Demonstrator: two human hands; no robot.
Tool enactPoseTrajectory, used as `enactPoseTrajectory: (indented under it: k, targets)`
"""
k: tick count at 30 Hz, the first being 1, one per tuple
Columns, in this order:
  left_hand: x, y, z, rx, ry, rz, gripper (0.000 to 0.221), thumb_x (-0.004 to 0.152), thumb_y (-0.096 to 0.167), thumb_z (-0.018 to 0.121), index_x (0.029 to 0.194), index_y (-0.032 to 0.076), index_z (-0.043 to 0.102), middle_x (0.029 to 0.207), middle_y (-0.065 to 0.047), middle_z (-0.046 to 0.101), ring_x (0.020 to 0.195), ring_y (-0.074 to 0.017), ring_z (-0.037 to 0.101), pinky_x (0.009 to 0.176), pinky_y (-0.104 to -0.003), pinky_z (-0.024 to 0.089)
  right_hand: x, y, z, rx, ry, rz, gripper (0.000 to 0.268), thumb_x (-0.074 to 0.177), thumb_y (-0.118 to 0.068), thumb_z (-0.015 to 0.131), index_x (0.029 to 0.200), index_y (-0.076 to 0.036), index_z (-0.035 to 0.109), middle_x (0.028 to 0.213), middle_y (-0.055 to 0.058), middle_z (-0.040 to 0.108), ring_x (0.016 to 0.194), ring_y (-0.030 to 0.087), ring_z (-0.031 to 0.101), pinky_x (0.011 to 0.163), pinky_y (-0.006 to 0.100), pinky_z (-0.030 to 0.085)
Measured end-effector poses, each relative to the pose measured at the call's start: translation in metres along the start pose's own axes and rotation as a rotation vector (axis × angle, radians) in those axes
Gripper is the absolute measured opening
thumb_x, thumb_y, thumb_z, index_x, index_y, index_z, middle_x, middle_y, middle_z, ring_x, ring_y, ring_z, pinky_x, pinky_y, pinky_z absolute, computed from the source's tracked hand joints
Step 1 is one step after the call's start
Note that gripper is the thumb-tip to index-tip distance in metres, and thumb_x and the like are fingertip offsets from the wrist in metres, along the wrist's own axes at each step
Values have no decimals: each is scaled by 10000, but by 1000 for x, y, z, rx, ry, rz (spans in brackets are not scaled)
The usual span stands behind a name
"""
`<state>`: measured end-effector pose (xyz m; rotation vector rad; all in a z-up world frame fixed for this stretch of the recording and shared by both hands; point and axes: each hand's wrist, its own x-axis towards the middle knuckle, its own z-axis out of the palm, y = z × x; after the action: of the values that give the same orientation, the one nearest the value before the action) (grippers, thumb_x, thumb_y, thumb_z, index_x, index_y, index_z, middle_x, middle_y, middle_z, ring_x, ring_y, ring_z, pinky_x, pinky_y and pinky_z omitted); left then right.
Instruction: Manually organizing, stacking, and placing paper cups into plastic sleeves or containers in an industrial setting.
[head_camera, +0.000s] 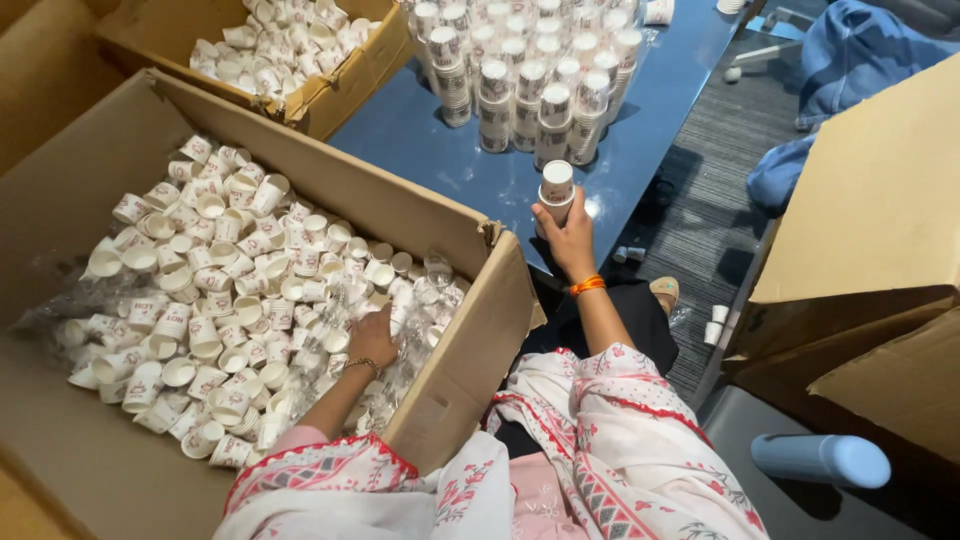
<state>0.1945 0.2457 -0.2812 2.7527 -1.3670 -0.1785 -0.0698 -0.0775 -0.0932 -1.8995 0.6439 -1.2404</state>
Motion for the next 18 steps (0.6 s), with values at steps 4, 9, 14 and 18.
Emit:
enactPoseTrajectory:
  k: [4,9,14,18]
  targets:
    - [-15,13,-9,41,-75,-20,719,917,354,640,1560,201,359,1444,-128,565,1311,-327,566,1165,-550,361,2,-10,-4,38,-46,109,517,950,-413,760,1196,-35,508,1081,157,740,1018,286,757,873,392,587]
    - [14,36,-20,-372,-40,-199,671,969,441,597,1546,236,321,1392,-207,501,1141,-405,609,938,-568,486,5,-3,-3,14,-42,66,511,938,-389,775,1205,-28,530,1084,167,739,1023,299,745,874,407,568]
    - [50,28,-5,-288,-91,-144,650,897,420,638,1484,249,416,1431,-175,516,1167,-399,616,947,-515,526,5,-4,-3,8,-43,48,511,942,-389,772,1199,-23,524,1096,166,739,1037,297,745,877,406,572]
    - [49,37,-46,-307,-75,-163,619,852,449,680,1406,236,503,1376,-147,606,1202,-363,625,947,-504,530,4,2,-1,23,-48,18,494,952,-356,774,1214,-22,523,1092,173,741,1033,305,746,877,410,570]
